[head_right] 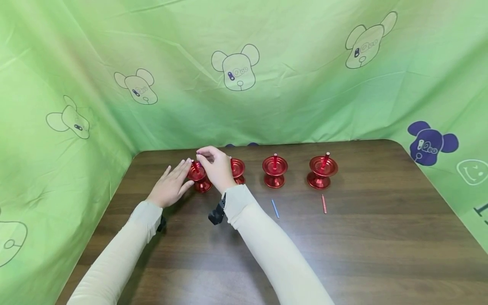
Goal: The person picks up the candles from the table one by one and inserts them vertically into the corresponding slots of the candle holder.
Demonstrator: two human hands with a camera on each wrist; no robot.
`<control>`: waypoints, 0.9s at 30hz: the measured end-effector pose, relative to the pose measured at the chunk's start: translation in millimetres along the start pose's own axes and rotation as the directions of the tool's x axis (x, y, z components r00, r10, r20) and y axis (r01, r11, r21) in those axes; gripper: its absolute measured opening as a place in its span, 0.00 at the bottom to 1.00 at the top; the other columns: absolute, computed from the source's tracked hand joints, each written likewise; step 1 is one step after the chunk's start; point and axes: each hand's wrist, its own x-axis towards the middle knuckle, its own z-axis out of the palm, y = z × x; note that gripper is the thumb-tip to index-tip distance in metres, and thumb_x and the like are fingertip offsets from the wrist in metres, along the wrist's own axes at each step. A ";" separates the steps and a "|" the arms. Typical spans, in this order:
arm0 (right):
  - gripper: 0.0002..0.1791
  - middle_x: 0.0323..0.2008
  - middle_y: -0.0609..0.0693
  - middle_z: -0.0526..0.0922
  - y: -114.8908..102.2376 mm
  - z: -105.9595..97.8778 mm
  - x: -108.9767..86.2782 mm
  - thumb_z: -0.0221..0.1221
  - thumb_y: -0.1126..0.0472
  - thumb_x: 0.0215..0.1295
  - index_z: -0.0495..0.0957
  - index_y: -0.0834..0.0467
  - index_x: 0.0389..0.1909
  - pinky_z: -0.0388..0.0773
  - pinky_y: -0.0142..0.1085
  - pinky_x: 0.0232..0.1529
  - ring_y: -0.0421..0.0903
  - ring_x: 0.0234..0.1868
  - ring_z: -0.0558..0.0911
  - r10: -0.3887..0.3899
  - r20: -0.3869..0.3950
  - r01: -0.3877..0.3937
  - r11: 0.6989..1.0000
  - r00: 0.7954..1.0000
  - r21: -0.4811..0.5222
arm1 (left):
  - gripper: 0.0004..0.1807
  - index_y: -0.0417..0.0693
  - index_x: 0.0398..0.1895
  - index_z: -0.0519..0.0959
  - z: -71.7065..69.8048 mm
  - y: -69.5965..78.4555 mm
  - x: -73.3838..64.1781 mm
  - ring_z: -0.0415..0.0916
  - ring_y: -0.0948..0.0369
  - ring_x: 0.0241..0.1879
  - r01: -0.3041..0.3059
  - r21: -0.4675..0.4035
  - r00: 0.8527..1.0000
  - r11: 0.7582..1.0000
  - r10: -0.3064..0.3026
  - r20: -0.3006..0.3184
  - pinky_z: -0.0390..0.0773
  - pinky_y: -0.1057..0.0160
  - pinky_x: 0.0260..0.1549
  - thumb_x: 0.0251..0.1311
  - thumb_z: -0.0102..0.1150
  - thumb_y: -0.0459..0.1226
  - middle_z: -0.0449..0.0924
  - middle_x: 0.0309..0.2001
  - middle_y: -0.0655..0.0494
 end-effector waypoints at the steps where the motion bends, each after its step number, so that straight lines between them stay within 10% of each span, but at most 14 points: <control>1: 0.08 0.38 0.55 0.85 3.2 0.8 2.1 0.61 0.64 0.62 0.81 0.61 0.40 0.78 0.35 0.46 0.45 0.41 0.84 -0.002 -0.001 0.002 1.000 1.000 0.004 | 0.38 0.53 0.75 0.41 0.4 -0.5 0.0 0.36 0.62 0.73 -0.002 0.000 1.000 1.000 0.002 -0.005 0.45 0.46 0.67 0.69 0.27 0.60 0.41 0.74 0.57; 27: 0.07 0.39 0.49 0.85 3.7 14.4 22.3 0.60 0.63 0.62 0.82 0.58 0.41 0.77 0.31 0.46 0.39 0.43 0.83 -0.012 0.051 0.011 1.000 0.999 0.022 | 0.38 0.54 0.75 0.39 1.3 -1.6 1.8 0.36 0.63 0.73 -0.002 -0.010 1.000 1.000 0.002 0.004 0.46 0.46 0.67 0.69 0.29 0.59 0.42 0.74 0.58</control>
